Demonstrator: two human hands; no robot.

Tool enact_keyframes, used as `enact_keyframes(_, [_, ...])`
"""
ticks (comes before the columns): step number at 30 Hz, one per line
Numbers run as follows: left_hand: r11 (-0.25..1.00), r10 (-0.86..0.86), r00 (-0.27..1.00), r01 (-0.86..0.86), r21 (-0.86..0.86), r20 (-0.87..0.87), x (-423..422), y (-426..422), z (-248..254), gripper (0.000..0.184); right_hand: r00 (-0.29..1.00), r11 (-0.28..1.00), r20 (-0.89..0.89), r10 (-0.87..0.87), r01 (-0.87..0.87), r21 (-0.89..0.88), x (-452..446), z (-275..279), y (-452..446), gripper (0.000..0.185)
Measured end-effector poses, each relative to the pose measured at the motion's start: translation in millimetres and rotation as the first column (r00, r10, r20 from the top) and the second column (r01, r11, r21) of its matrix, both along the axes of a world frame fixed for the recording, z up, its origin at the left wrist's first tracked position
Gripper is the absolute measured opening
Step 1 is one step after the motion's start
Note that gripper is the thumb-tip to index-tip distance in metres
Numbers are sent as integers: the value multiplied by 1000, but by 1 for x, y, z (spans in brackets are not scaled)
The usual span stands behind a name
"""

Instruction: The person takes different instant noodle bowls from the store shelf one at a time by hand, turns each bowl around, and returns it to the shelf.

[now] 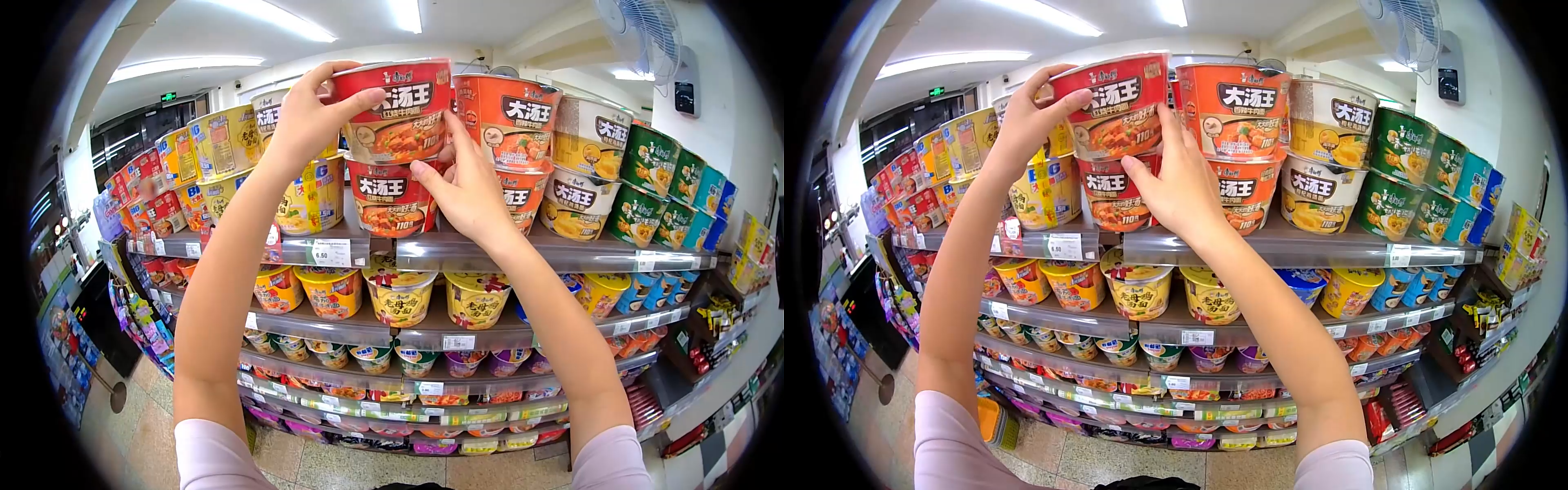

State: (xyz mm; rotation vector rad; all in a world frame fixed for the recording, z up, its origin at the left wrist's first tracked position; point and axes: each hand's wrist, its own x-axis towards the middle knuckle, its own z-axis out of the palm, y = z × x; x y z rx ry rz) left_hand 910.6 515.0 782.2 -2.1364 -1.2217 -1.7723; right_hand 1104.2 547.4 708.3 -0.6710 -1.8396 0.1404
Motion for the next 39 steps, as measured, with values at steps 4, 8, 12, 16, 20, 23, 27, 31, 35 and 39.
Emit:
enact_keyframes(4, [993, -91, 995, 92, -70, 29, -6, 12, 2, 49, 994, 997, 78, -72, 73, -14, 1, 2, -4, 67])
enact_keyframes(8, [996, -85, 995, 84, 21, 60, -9, 25, -9, 55, 993, 999, 108, -41, 43, -9, 1, -6, 4, 67])
enact_keyframes(12, [974, 84, 994, -66, 217, -75, -9, 40, -20, 63, 997, 1000, 73, -21, 22, -15, 5, -9, 3, 56])
enact_keyframes(16, [897, 265, 964, -239, 372, -21, 7, 21, -24, 57, 984, 984, -178, -15, 46, 172, 25, -1, -25, 27])
enact_keyframes(20, [873, -44, 996, 77, 481, -79, 44, 4, -39, 49, 848, 838, -524, -77, 339, 426, 62, 21, -9, 31])
enact_keyframes(23, [882, -470, 874, 462, 92, 121, 85, -11, -44, 63, 853, 970, -520, -34, 155, 190, 80, 29, 14, 47])
enact_keyframes(27, [717, -491, 758, 632, -293, 430, 112, 12, -32, 83, 855, 991, -515, 49, -105, -79, 92, 29, 45, 61])
enact_keyframes(31, [639, -546, 702, 702, -315, 457, 120, 40, -28, 73, 904, 974, -401, 148, -203, -97, 99, 29, 36, 65])
enact_keyframes(35, [677, -558, 672, 708, -201, 487, 126, 26, -36, 66, 915, 980, -351, 198, -193, 49, 104, 29, 29, 72])
enact_keyframes(39, [669, -667, 630, 742, -54, 396, 130, 0, -35, 63, 882, 941, -337, 330, -282, 184, 104, 33, 6, 66])
